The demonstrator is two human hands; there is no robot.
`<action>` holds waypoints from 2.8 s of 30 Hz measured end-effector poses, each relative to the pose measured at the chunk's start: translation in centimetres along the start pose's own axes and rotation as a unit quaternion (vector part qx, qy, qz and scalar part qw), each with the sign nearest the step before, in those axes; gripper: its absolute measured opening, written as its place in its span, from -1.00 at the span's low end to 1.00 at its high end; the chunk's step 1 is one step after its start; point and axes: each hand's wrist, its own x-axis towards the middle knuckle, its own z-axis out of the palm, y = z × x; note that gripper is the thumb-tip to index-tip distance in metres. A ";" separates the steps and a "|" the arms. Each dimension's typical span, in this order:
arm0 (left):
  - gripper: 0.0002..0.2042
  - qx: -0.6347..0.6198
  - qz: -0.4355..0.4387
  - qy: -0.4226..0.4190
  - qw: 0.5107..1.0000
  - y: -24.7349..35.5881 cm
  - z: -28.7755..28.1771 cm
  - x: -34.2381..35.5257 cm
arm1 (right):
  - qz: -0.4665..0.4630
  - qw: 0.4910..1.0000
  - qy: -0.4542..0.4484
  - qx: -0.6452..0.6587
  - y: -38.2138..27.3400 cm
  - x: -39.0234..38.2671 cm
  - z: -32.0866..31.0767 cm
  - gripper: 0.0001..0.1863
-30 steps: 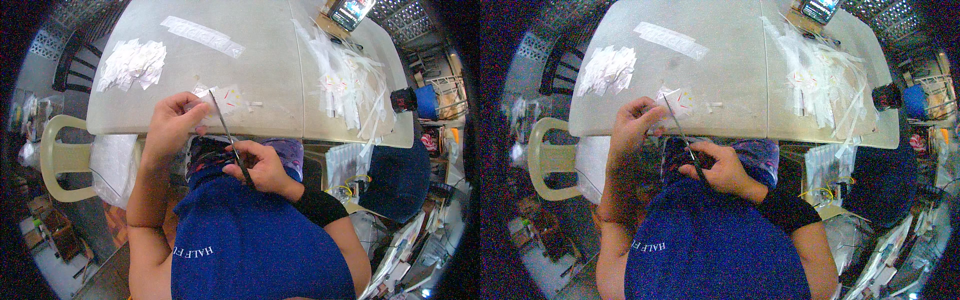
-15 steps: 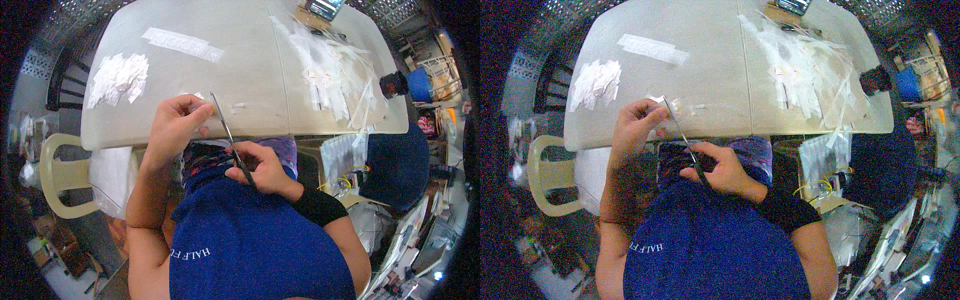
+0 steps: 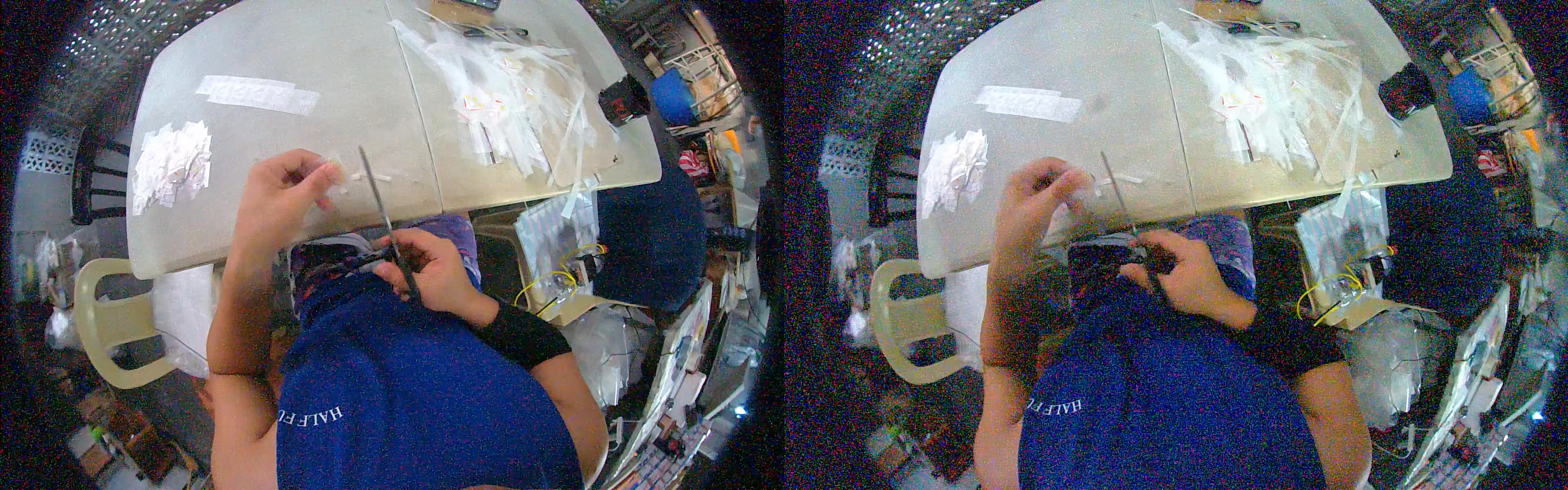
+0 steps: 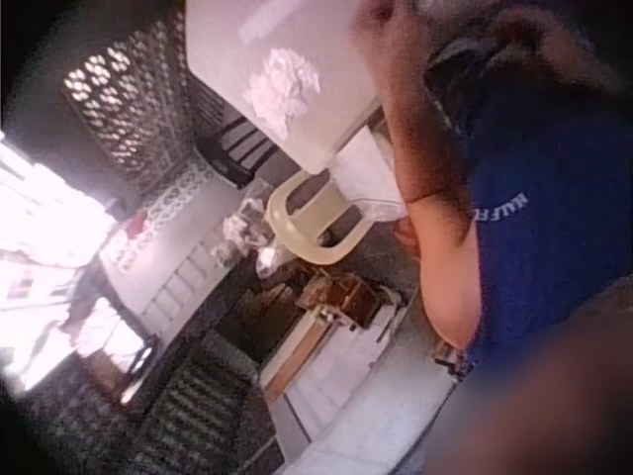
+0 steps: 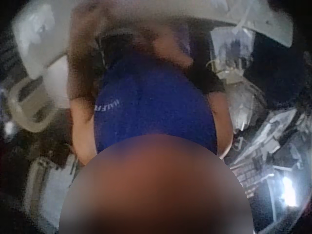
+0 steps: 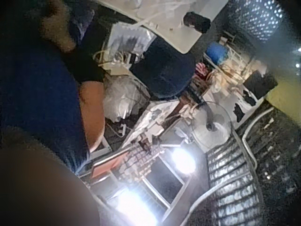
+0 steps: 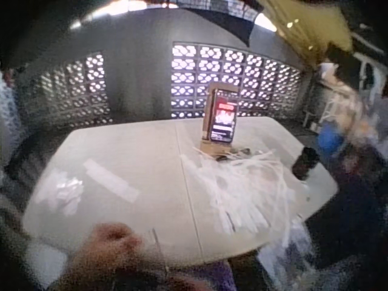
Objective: The person uses scissors to cut a long transparent plastic strip into smaller pieces on a table. They repeatedly pick up the strip, cut it, and place the cut pieces aside. The process continues with multiple cuts throughout the clip.
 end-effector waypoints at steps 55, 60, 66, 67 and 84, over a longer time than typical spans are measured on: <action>-0.78 -0.022 0.318 0.232 0.919 6.0 -13.0 2.1 | -0.002 0.999 0.032 -0.013 -0.3 -0.2 -1.1 -0.56; -0.71 0.334 0.139 0.008 0.932 7.1 -6.2 -6.0 | -0.099 0.992 -0.001 0.074 -3.5 1.0 -0.8 -0.52; -0.77 0.348 0.127 -0.131 0.920 5.8 -0.4 -7.5 | -0.131 0.986 -0.046 0.097 -5.7 1.3 0.5 -0.52; -0.74 0.322 0.116 -0.129 0.931 5.7 -0.3 -7.6 | -0.102 0.990 -0.041 0.089 -5.7 1.4 0.7 -0.52; -0.82 -0.044 -0.068 0.077 0.994 -0.5 -7.1 -4.7 | 0.001 0.992 -0.129 0.005 -2.7 1.2 1.9 -0.44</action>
